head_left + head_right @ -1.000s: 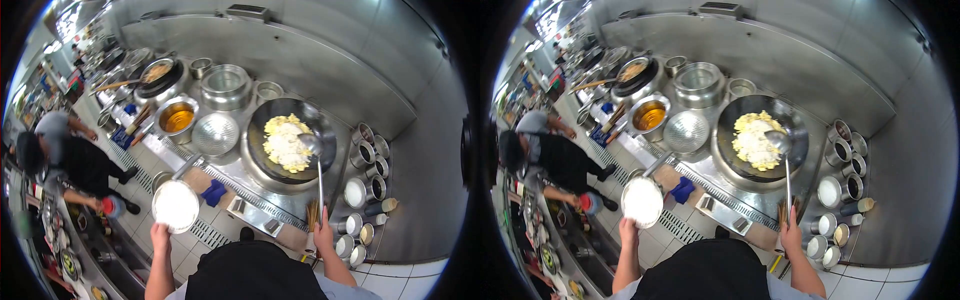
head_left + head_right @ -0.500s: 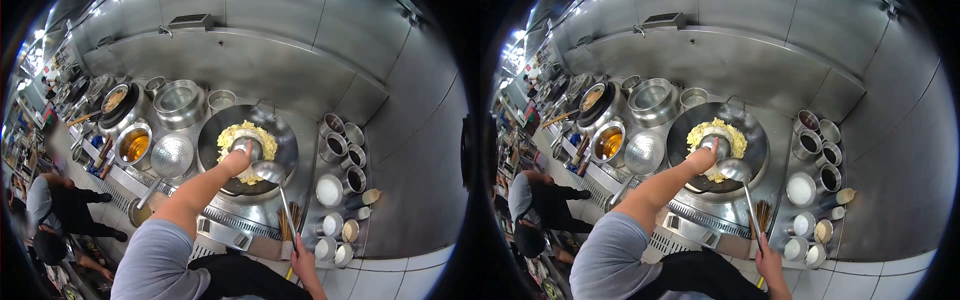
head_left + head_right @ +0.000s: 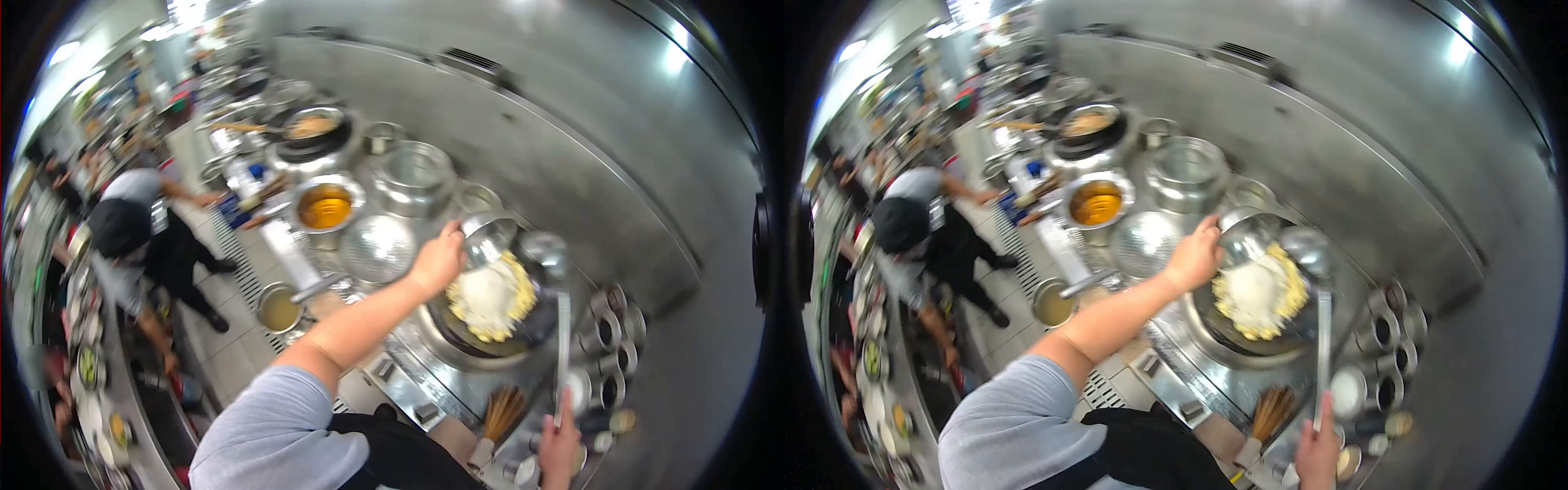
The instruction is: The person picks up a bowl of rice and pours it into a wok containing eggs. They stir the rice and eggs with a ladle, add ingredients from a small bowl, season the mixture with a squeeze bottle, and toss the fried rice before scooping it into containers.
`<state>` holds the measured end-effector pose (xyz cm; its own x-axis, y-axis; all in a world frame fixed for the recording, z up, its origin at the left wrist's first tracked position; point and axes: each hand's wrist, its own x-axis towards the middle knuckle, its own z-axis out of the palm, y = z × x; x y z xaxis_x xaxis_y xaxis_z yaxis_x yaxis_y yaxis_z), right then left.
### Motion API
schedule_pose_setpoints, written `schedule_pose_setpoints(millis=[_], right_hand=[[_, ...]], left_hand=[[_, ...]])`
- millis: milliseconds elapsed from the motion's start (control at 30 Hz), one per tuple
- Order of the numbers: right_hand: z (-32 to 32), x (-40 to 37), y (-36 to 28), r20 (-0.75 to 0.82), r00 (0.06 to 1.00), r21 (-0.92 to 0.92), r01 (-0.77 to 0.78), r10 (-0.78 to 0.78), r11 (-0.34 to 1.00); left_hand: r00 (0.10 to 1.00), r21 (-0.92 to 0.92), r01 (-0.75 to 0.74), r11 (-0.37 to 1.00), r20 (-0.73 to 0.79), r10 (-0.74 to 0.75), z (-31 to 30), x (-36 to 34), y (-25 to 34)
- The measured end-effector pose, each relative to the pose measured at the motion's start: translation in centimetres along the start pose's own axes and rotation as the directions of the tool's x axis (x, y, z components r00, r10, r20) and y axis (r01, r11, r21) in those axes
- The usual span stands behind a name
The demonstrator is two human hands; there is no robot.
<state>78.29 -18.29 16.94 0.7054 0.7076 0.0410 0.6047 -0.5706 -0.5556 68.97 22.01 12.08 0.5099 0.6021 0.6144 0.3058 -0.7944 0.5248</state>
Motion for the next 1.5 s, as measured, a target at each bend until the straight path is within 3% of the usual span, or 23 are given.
schedule_pose_setpoints(millis=[67,100,133,200,267,300,333,467,533,667,733,833,967,1033,1067,1100,1167,1267,1300,1367,1433,1467,1500], right_hand=[[-2.1,0.8,-5.4,0.06,0.998,0.036,-0.025,0.023,0.999],[1.2,1.8,-4.0,-0.21,0.899,-0.149,0.36,-0.385,0.921],[2.8,2.1,-3.2,0.007,0.996,-0.118,0.087,-0.087,0.989],[6.9,4.3,0.4,0.386,0.902,-0.509,0.036,0.191,0.86],[7.0,7.0,4.9,0.378,0.924,-0.345,0.197,-0.056,0.918],[4.3,6.9,-0.8,0.428,0.88,-0.193,-0.134,0.207,0.972],[2.1,5.3,-7.3,0.412,0.852,-0.347,-0.181,0.323,0.92],[5.6,7.5,-11.5,0.465,0.867,-0.366,0.004,0.179,0.931],[8.9,8.3,-14.4,0.525,0.848,-0.367,0.144,0.077,0.919],[16.8,10.3,-23.5,0.669,0.723,-0.336,0.501,-0.173,0.798],[20.6,10.8,-28.2,0.716,0.641,-0.304,0.641,-0.275,0.704],[24.4,10.3,-31.0,0.741,0.574,-0.273,0.731,-0.348,0.625],[28.9,10.9,-33.7,0.738,0.516,-0.236,0.801,-0.435,0.55],[29.7,12.1,-32.9,0.717,0.529,-0.242,0.799,-0.454,0.55],[29.7,12.8,-31.5,0.697,0.553,-0.246,0.782,-0.457,0.572],[29.0,13.5,-29.2,0.665,0.597,-0.259,0.748,-0.449,0.611],[26.7,14.5,-23.3,0.576,0.706,-0.291,0.648,-0.412,0.704],[24.6,14.3,-15.0,0.455,0.825,-0.309,0.5,-0.336,0.809],[24.1,13.9,-12.5,0.421,0.852,-0.313,0.457,-0.31,0.832],[22.8,13.0,-7.3,0.36,0.898,-0.329,0.375,-0.252,0.867],[20.9,11.5,-1.7,0.301,0.936,-0.352,0.286,-0.182,0.891],[19.5,10.5,1.4,0.264,0.954,-0.364,0.233,-0.14,0.902],[17.0,7.0,0.6,0.225,0.97,-0.377,0.175,-0.093,0.909]], left_hand=[[0.96,-0.143,0.129,0.981,-0.23,-0.16,-2.0,-2.9,-2.6],[0.93,-0.242,0.296,0.924,-0.148,-0.336,-4.1,-4.8,-3.1],[0.872,-0.332,0.446,0.831,-0.049,-0.487,-6.3,-6.9,-3.4],[0.804,-0.501,0.458,0.734,-0.118,-0.583,-7.8,-12.6,-6.0],[0.619,-0.611,0.683,0.399,0.196,-0.761,-14.3,-17.5,-4.7],[0.596,-0.661,0.656,0.364,0.159,-0.787,-16.0,-21.1,-5.9],[0.571,-0.697,0.638,0.326,0.145,-0.808,-17.5,-25.2,-6.6],[0.179,-0.725,0.684,0.078,0.064,-0.982,-25.6,-39.2,-6.6],[0.051,-0.795,0.604,0.065,-0.043,-0.998,-29.2,-45.3,-6.3],[-0.258,-0.872,0.433,0.227,-0.362,-0.896,-36.9,-54.0,-2.6],[-0.395,-0.836,0.383,0.392,-0.532,-0.749,-41.7,-57.3,-0.1],[-0.647,-0.789,0.374,0.488,-0.599,-0.472,-49.8,-64.3,3.7],[-0.667,-0.455,0.488,0.745,-0.745,-0.019,-59.1,-75.5,7.6],[-0.693,-0.346,0.461,0.818,-0.716,0.087,-62.8,-78.1,10.6],[-0.83,-0.416,0.4,0.817,-0.542,0.131,-64.4,-81.7,11.0],[-0.856,-0.479,0.356,0.803,-0.511,0.075,-65.6,-84.8,12.2],[-0.846,-0.386,0.259,0.886,-0.533,0.015,-66.7,-87.7,13.0],[-0.726,-0.495,0.28,0.823,-0.67,-0.156,-65.4,-79.3,13.5],[-0.277,-0.532,0.332,0.779,-0.844,-0.459,-64.4,-82.0,12.8],[-0.396,-0.642,0.475,0.602,-0.767,-0.505,-61.8,-68.1,11.9],[-0.161,-0.59,0.579,0.563,-0.759,-0.63,-59.0,-63.5,9.1],[-0.021,-0.726,0.393,0.564,-0.62,-0.784,-57.3,-61.6,7.8],[0.209,-0.838,0.183,0.513,-0.477,-0.854,-55.0,-61.6,5.1]])
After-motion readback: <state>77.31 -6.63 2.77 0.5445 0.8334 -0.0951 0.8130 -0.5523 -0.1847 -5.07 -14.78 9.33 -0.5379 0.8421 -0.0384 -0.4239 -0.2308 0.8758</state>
